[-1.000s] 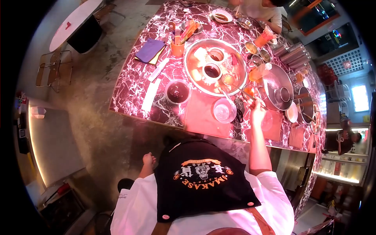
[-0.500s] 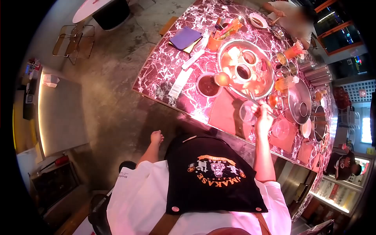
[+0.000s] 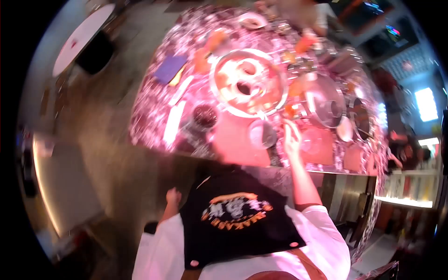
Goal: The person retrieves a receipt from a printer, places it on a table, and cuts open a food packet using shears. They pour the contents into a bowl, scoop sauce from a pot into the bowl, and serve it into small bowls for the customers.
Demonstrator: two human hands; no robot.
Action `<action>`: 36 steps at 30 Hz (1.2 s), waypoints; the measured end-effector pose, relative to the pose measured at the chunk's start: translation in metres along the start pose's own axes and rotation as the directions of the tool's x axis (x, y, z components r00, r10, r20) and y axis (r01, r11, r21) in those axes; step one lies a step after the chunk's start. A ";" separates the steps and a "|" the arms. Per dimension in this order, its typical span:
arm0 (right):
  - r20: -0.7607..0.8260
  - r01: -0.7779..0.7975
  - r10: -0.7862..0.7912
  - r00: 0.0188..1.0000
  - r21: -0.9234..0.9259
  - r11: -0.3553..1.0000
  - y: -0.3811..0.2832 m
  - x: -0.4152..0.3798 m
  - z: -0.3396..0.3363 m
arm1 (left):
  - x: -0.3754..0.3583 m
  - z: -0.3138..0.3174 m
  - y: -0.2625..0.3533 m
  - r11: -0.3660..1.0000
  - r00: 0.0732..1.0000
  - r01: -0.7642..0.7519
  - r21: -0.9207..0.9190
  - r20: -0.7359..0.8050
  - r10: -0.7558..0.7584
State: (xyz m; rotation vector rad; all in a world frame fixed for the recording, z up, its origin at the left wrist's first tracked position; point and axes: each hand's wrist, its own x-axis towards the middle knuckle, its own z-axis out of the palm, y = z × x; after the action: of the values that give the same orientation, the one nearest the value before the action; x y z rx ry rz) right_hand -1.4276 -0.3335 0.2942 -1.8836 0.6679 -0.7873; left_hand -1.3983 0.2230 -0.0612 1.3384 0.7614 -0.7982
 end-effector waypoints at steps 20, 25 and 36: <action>-0.173 -0.075 0.054 0.983 -0.116 0.990 0.096 0.055 -0.017 | -0.019 0.082 0.034 1.000 0.999 -0.030 0.007 -0.026 0.030; -0.172 -0.241 0.361 0.916 0.484 0.841 0.100 0.050 -0.022 | -0.047 0.080 0.046 0.996 0.971 0.087 0.019 -0.224 -0.081; -0.089 -0.244 0.296 0.951 0.369 0.897 -0.008 0.007 0.001 | -0.003 0.038 0.061 0.989 0.969 0.116 0.096 -0.230 -0.091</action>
State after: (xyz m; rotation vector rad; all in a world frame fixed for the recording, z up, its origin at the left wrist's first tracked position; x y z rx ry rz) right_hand -1.4215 -0.3353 0.3025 -1.3807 0.8000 -0.8046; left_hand -1.3469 0.1893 -0.0233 1.5142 0.9843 -0.7876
